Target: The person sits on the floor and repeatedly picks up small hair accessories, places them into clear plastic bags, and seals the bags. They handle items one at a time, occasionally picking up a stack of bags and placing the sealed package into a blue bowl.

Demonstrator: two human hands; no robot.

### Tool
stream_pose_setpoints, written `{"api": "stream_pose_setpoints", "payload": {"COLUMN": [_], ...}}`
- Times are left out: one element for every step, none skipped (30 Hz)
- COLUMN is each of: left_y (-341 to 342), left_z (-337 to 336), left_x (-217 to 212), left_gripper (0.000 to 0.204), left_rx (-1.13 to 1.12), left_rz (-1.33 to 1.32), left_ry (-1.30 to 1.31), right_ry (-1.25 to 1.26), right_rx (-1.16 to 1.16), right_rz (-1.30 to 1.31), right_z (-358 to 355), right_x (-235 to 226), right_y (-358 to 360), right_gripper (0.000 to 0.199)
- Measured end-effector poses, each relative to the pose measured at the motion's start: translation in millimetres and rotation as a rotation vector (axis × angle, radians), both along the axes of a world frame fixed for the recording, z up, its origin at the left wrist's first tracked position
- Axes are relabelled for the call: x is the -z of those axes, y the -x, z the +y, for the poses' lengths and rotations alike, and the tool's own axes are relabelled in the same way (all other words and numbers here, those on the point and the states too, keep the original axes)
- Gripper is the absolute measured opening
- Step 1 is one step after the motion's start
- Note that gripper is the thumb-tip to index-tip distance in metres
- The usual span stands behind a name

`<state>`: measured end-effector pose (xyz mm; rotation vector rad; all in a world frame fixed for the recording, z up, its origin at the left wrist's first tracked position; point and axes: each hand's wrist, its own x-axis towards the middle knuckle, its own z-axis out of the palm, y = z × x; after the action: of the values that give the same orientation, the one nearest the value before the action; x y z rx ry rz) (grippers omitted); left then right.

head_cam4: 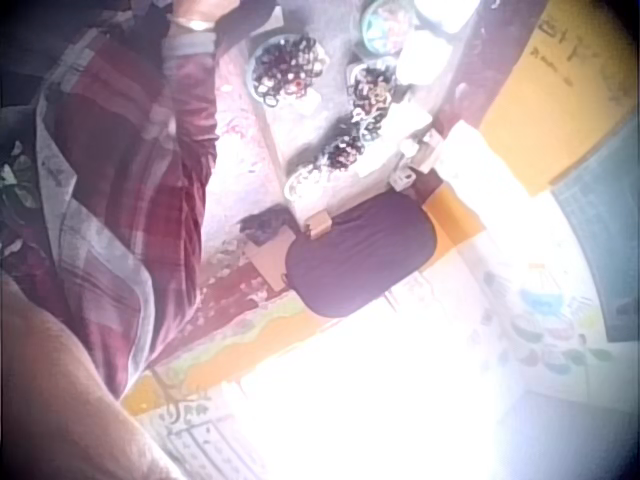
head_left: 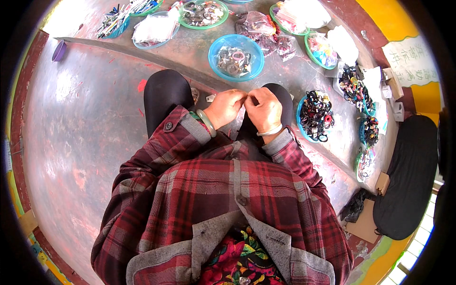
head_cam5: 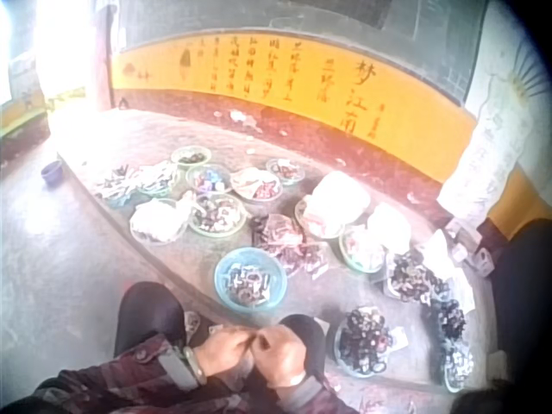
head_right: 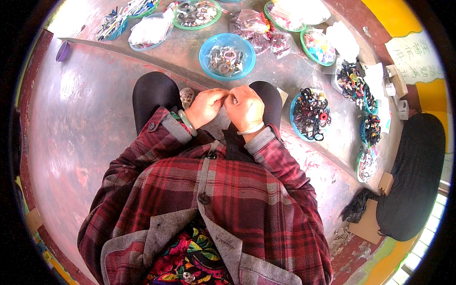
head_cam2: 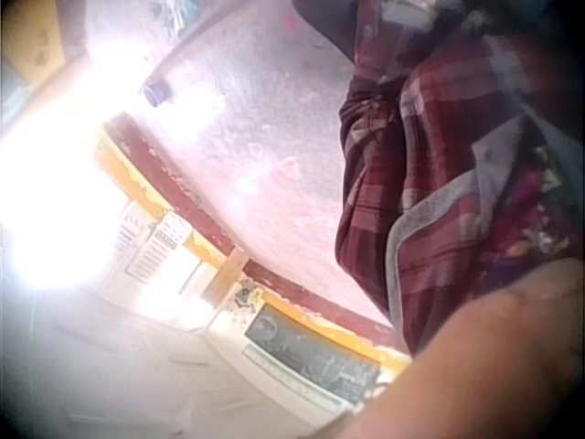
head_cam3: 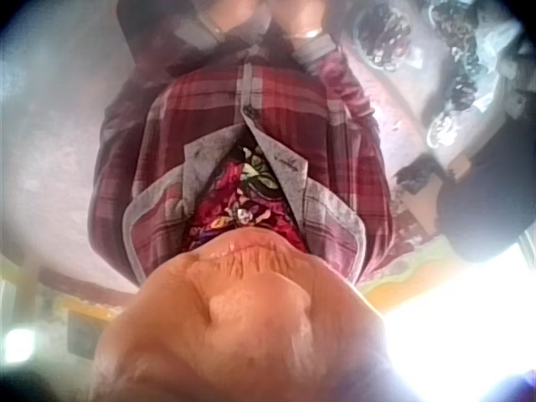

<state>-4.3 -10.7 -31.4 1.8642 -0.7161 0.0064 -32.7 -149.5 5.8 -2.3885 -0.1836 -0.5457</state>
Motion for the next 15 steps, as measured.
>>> {"api": "stream_pose_setpoints", "payload": {"left_y": [-0.5, -0.8, -0.8, -0.6, -0.5, -0.3, -0.1, -0.1, -1.0, -2.2, -3.0, -3.0, -2.9, -2.9, -3.2], "left_z": [0.2, 0.5, 0.9, 1.0, 1.1, 1.6, 2.6, 3.3, 3.6, 4.3, 4.9, 5.5, 5.4, 5.4, 5.7], "left_x": [2.1, 3.9, 5.3, 4.9, 4.1, 2.8, -2.5, -5.3, -4.6, -3.5, -3.3, -3.6, -5.2, -7.0, -9.1], "left_gripper": [0.022, 0.022, 0.022, 0.022, 0.021, 0.02, 0.02, 0.019, 0.018, 0.018, 0.018, 0.019, 0.02, 0.02, 0.021], "left_rx": [-0.004, -0.007, -0.006, -0.002, 0.001, 0.002, 0.003, 0.003, 0.007, 0.009, 0.012, 0.015, 0.021, 0.028, 0.024], "left_rz": [0.022, 0.045, 0.074, 0.103, 0.133, 0.172, 0.212, 0.251, 0.344, 0.436, 0.528, 0.62, 0.712, 0.804, 0.84], "left_ry": [-0.003, -0.006, 0.017, 0.042, 0.067, 0.069, 0.071, 0.073, 0.123, 0.172, 0.222, 0.333, 0.444, 0.555, 0.593], "right_ry": [-0.061, -0.123, -0.158, -0.193, -0.228, -0.303, -0.378, -0.453, -0.557, -0.661, -0.766, -0.828, -0.865, -0.902, -0.939], "right_rx": [0.005, 0.009, 0.01, 0.012, 0.015, 0.015, 0.016, 0.016, 0.022, 0.026, 0.03, 0.025, 0.032, 0.038, 0.044], "right_rz": [0.027, 0.055, 0.07, 0.085, 0.1, 0.131, 0.162, 0.193, 0.261, 0.329, 0.397, 0.414, 0.42, 0.426, 0.432], "right_z": [0.0, -0.1, -0.7, -2.1, -3.7, -5.2, -6.8, -8.3, -10.2, -12.0, -13.9, -15.9, -19.1, -22.8, -25.9], "right_x": [0.4, 1.1, 2.8, 5.6, 8.4, 11.2, 14.0, 15.1, 13.9, 11.4, 9.9, 9.7, 12.0, 16.6, 18.7], "right_y": [0.0, 0.0, -0.4, -1.0, -1.7, -2.2, -3.1, -3.6, -3.9, -4.4, -4.7, -5.1, -5.6, -6.5, -6.7], "right_gripper": [0.004, 0.004, 0.004, 0.004, 0.004, 0.003, 0.003, 0.002, 0.002, 0.002, 0.001, 0.002, 0.002, 0.002, 0.002]}}
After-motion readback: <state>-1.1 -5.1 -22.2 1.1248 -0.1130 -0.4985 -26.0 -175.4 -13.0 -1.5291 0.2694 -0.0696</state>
